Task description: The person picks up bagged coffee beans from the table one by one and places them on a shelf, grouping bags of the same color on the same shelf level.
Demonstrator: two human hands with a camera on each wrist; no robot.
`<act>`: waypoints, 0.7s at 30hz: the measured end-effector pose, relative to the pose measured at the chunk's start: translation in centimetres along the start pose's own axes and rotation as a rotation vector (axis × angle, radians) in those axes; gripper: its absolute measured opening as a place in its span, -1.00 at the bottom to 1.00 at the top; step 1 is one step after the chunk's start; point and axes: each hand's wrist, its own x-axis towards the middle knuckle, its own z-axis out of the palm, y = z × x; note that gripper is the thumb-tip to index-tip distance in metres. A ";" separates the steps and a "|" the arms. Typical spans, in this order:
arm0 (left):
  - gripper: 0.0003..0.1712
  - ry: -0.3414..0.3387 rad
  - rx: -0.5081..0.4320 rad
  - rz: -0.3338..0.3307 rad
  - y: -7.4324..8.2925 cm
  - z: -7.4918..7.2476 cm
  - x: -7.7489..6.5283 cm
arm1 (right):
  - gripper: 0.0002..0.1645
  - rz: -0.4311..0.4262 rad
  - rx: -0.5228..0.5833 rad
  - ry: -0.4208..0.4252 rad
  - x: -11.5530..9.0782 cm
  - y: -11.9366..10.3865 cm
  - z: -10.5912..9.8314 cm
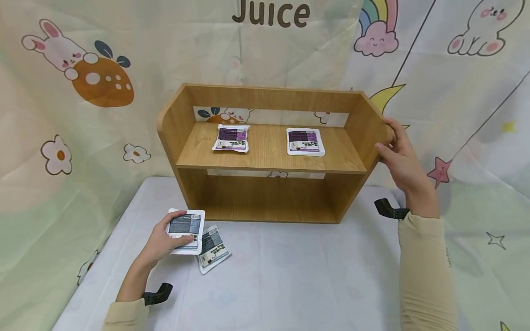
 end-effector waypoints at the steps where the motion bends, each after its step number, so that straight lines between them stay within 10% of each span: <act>1: 0.09 -0.007 -0.005 0.005 0.1 0.3 0.2 | -0.29 0.003 0.001 0.005 -0.1 0.0 0.0; 21: -0.01 -0.067 -0.087 0.068 2.2 5.0 3.8 | -0.32 0.023 -0.004 0.045 -0.2 -0.3 0.2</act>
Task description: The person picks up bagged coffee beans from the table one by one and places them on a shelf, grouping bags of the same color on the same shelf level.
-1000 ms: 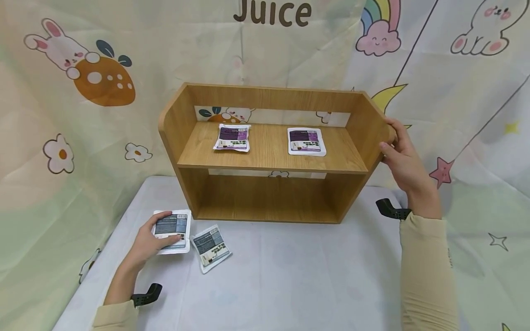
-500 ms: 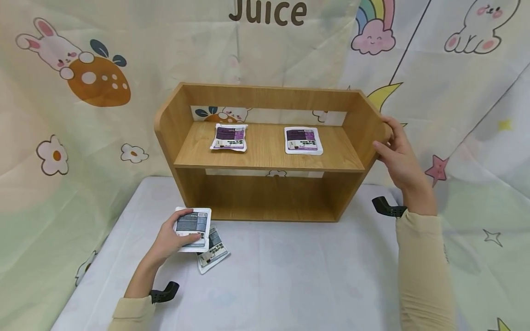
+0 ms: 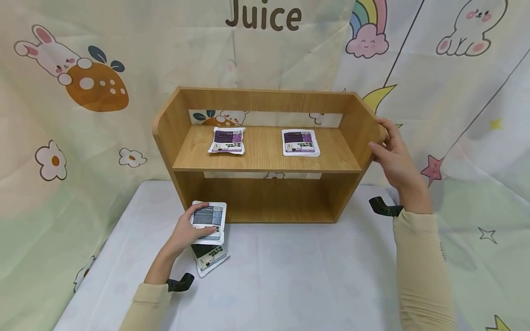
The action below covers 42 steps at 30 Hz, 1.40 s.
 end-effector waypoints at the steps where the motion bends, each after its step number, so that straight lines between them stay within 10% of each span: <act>1: -0.01 0.001 -0.001 0.004 0.0 0.2 0.3 | -0.32 0.000 -0.001 0.002 0.0 0.1 0.0; 42: -0.07 -0.063 -0.047 0.068 0.4 3.1 10.8 | -0.31 0.025 0.004 0.044 0.0 0.2 0.3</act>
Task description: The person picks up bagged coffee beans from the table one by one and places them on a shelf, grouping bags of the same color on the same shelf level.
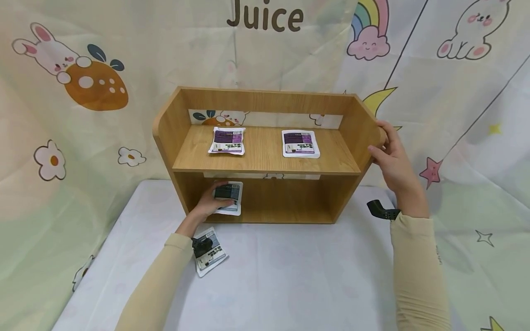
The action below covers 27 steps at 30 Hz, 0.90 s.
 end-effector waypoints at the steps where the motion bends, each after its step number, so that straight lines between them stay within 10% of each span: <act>1: -0.07 -0.005 -0.006 0.006 0.0 0.0 0.2 | -0.31 -0.001 0.000 0.000 0.0 0.0 0.0; 27: -0.13 -0.052 -0.007 0.001 -0.9 -0.2 3.7 | -0.32 -0.030 0.012 -0.001 -0.1 0.0 0.2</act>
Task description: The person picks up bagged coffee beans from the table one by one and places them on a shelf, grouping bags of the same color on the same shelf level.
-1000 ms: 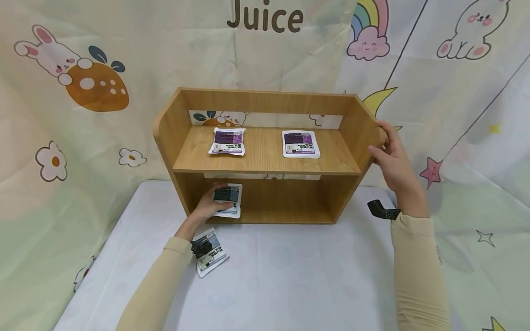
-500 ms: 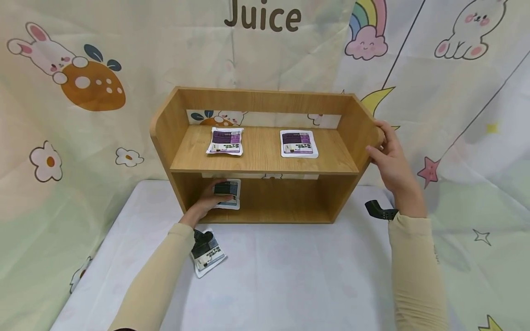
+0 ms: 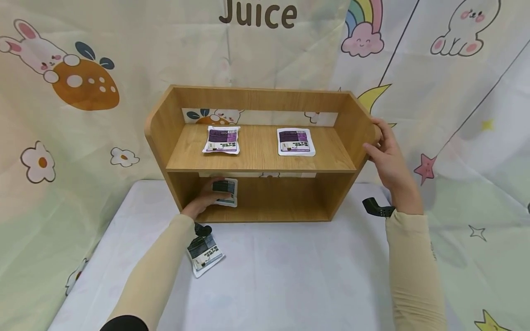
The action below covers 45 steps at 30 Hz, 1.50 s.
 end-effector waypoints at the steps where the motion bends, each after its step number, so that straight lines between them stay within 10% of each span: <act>1: -0.13 0.001 0.013 0.002 -0.1 0.0 0.1 | -0.32 0.002 0.001 0.002 -0.1 0.1 0.0; 31: -0.27 0.076 0.406 0.073 -1.6 0.5 0.2 | -0.32 0.002 -0.016 0.031 -0.3 0.4 0.2; 45: -0.25 0.069 0.383 -0.032 -1.8 0.3 -0.2 | -0.31 -0.016 0.005 0.046 0.2 0.3 0.4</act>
